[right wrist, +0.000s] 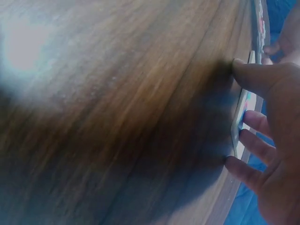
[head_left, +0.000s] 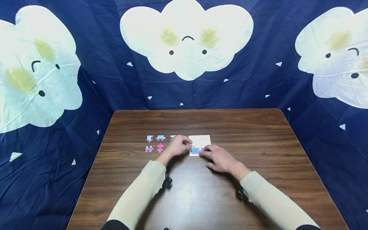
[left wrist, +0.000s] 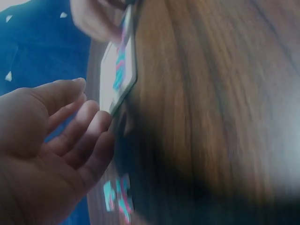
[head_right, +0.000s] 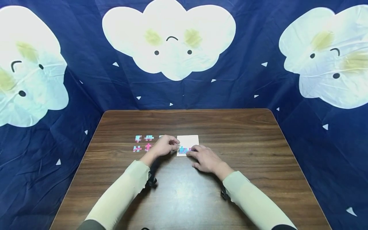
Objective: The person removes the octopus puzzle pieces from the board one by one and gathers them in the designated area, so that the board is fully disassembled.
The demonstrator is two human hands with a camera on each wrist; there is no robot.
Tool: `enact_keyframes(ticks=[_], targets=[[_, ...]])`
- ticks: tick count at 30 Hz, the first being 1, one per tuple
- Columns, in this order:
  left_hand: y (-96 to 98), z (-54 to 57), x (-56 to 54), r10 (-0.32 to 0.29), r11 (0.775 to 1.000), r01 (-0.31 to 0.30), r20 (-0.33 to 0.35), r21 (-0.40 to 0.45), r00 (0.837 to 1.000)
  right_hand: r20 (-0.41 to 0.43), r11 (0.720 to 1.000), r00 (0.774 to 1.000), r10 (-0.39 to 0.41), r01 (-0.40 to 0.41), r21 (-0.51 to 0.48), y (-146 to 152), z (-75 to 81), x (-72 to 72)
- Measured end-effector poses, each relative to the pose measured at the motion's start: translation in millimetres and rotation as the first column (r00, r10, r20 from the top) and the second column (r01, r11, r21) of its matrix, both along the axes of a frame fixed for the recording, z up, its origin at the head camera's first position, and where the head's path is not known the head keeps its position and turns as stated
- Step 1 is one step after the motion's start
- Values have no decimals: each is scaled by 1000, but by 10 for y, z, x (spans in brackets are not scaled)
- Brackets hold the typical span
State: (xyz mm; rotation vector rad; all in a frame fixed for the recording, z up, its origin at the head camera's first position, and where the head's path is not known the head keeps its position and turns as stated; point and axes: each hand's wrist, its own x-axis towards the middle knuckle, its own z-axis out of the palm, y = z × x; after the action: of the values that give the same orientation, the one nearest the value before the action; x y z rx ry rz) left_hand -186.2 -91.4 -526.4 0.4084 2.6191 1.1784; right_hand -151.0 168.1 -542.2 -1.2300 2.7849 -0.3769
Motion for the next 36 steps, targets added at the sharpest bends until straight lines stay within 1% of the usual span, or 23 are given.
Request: enact_keyframes(ticks=[1,3,7,9,11,12,16,21,24,28,31,36], targets=[[42,-6,-6,-10,1000,10,-13,-22,1000,0,1000,1000,4,-4,5,-1,8,-2],[114,-22,-21,-31,995,25,-60,-100,998,1,1000,1000,10,-10,14,-3,22,-7],[213,-28,-46,-80,965,42,-140,-259,987,5,1000,1000,16,-16,14,-9,32,1],[237,-40,-52,-96,947,44,-151,-318,984,8,1000,1000,22,-22,15,-22,34,1],[254,-48,-49,-101,935,44,-146,-351,984,11,999,999,32,-32,18,-32,37,-3],[260,-56,-46,-94,931,38,-137,-363,986,15,999,999,38,-38,20,-35,39,-7],[278,-68,-30,-75,922,21,-123,-387,990,21,998,998,55,-55,4,-37,53,-22],[283,-60,-10,-79,921,23,-129,-388,988,29,998,998,62,-62,0,-27,55,-27],[281,-54,-3,-81,924,27,-129,-381,988,14,998,997,70,-70,9,-24,39,-28],[278,-49,-4,-68,925,15,-126,-381,990,-4,997,997,79,-79,19,-14,12,-28],[280,-52,-7,-59,922,6,-125,-387,990,1,996,997,82,-82,26,-6,0,-32],[300,-78,-10,-52,925,2,-122,-381,991,16,997,997,78,-78,23,5,-6,-38]])
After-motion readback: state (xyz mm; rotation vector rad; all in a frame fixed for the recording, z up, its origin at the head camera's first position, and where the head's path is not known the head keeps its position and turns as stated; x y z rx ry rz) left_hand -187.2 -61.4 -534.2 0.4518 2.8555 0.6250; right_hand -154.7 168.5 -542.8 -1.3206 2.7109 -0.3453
